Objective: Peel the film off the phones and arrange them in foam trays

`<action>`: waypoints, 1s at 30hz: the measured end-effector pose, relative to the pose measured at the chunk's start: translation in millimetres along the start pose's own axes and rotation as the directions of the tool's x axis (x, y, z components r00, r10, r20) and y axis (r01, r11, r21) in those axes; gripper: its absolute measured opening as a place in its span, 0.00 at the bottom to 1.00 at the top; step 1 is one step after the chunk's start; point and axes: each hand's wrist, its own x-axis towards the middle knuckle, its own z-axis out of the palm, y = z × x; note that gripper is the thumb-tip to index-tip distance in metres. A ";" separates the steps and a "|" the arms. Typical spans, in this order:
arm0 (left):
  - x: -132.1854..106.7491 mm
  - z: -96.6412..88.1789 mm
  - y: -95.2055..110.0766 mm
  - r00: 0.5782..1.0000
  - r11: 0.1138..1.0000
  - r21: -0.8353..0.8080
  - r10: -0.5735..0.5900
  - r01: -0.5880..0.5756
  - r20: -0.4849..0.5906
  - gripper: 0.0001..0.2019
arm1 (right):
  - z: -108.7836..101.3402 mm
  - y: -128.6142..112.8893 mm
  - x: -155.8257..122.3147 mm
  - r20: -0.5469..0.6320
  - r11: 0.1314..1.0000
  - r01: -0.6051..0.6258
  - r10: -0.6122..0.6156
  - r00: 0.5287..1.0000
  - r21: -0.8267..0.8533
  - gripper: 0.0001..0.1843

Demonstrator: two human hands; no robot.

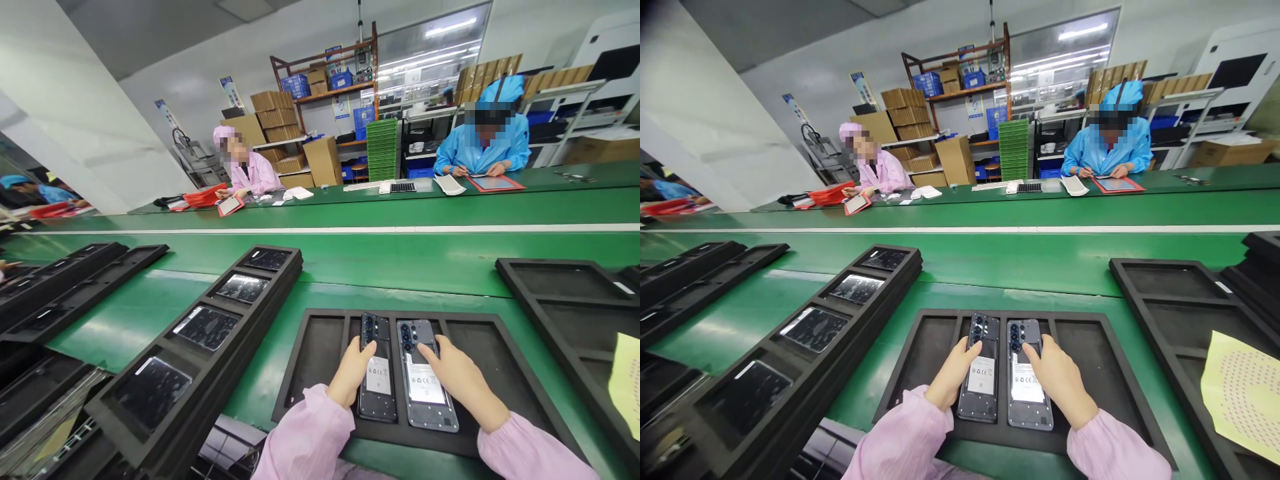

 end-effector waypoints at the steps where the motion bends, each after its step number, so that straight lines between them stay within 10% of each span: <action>1: 0.1 1.1 -1.5 1.000 0.999 -0.042 -0.004 0.004 0.005 0.16 | 1.7 1.9 2.1 -0.006 0.998 -0.007 0.007 1.000 0.059 0.19; 12: -14.3 0.7 16.8 0.993 0.937 -0.329 0.095 -0.114 -0.074 0.29 | -4.1 5.7 -30.3 -0.041 0.642 0.049 -0.027 0.999 0.765 0.31; 23: -24.6 83.0 2.9 0.968 0.871 -0.482 0.195 -0.096 0.160 0.29 | -1.2 6.3 -24.2 -0.171 0.584 0.129 0.016 0.985 0.801 0.51; 27: -23.9 78.1 17.2 0.875 0.856 -0.343 0.457 -0.386 0.157 0.33 | -10.2 19.4 -26.8 -0.281 0.631 0.350 -0.212 0.936 0.692 0.48; 30: -19.2 74.4 19.5 0.773 0.794 -0.305 0.595 -0.525 0.220 0.47 | -4.7 28.2 -30.4 -0.472 0.580 0.603 -0.380 0.795 0.548 0.44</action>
